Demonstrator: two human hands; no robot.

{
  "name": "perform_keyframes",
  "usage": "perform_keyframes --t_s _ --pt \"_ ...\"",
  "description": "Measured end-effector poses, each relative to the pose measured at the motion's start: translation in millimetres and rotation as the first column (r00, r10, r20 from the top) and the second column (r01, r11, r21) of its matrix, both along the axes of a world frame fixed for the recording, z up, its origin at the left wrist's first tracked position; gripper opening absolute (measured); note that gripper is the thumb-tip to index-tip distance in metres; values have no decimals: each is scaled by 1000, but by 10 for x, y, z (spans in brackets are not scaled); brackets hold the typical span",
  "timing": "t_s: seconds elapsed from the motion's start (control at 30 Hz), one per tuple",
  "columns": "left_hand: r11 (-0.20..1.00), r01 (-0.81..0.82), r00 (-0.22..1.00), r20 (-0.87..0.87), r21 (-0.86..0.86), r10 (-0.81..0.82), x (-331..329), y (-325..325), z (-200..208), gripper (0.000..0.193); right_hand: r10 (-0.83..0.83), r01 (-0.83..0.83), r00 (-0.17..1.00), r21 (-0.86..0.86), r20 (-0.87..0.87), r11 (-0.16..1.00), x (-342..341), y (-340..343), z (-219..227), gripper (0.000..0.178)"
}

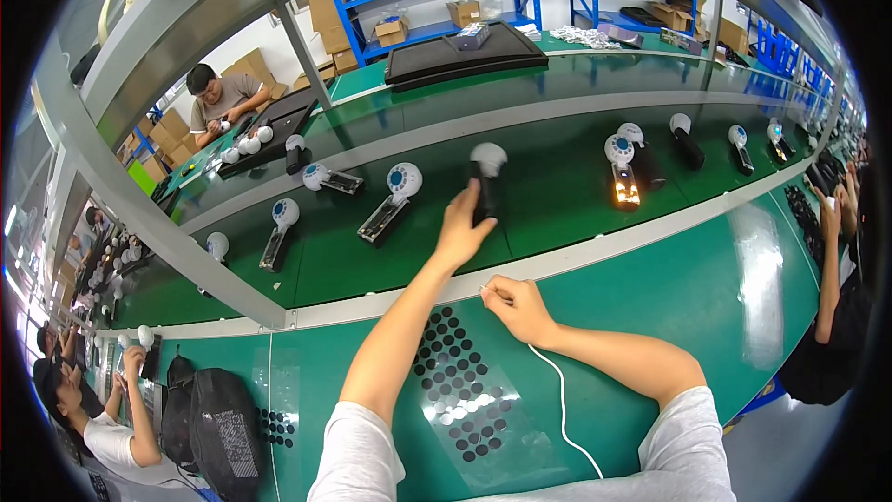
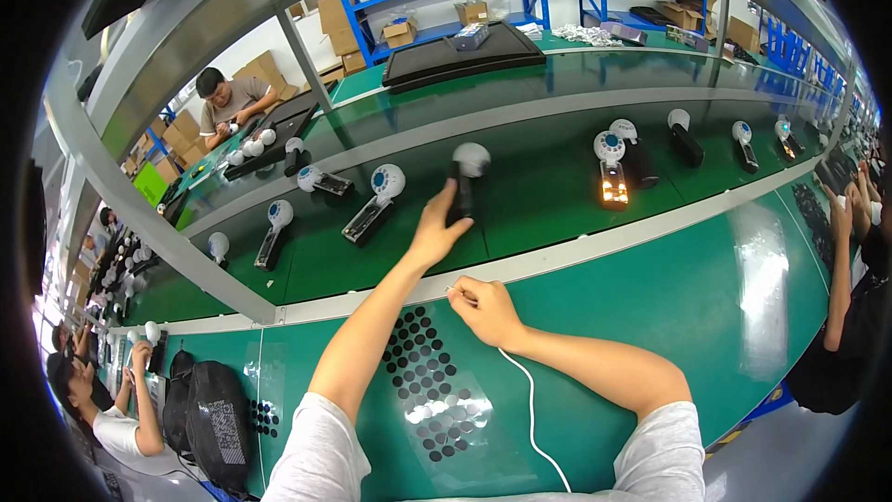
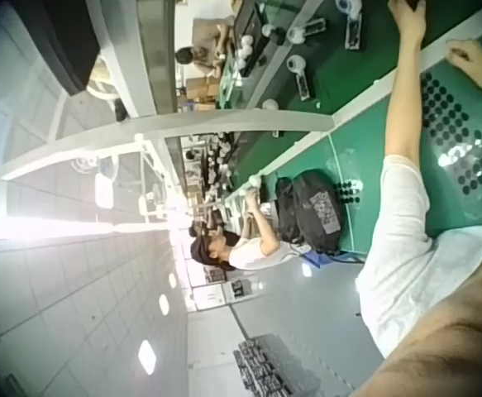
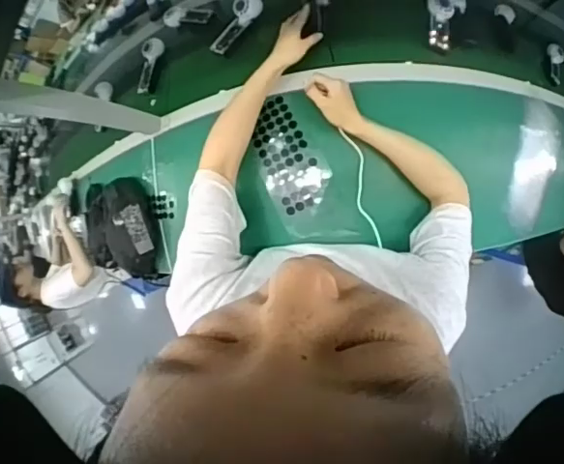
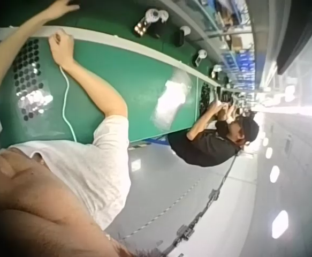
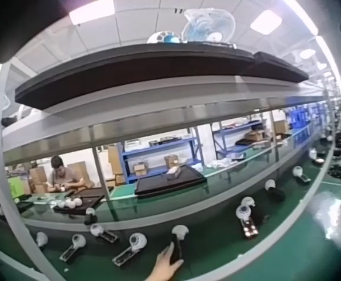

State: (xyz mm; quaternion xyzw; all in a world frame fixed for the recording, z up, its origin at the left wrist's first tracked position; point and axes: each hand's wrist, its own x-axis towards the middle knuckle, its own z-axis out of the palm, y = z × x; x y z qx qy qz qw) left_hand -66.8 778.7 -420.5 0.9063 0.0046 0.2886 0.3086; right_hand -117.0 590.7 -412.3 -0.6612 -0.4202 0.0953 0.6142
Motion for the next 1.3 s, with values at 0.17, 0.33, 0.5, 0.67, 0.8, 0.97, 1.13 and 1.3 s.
perform_keyframes --t_s 0.17,0.33,0.5,0.67,0.8,0.97,1.13,1.3 --pt "931 -24 994 109 364 -17 -41 -59 219 50 4 -3 998 18 -63 1000 69 -46 -6 15" --pt "511 -669 679 165 540 715 -458 942 141 38 90 -91 996 -44 -27 995 23 -39 76 15" --pt "901 -425 814 -398 87 423 -557 1021 239 39 106 -107 994 -56 -34 993 52 -48 37 16" --pt "929 -343 822 -525 -143 223 -483 647 293 36 118 -120 992 -50 -45 991 14 -25 52 16" --pt "379 48 953 -71 -924 -294 -780 152 265 32 112 -120 985 -56 -128 991 49 -63 48 15" --pt "249 188 940 101 -950 -326 -1207 -246 193 38 172 -180 944 -4 -281 984 118 -32 30 15" --pt "258 280 907 167 -925 -386 -1262 -350 203 51 165 -120 910 139 -380 983 121 -1 11 16" --pt "223 329 869 202 -918 -453 -1305 -410 291 59 188 -106 876 203 -443 973 88 -13 12 17"
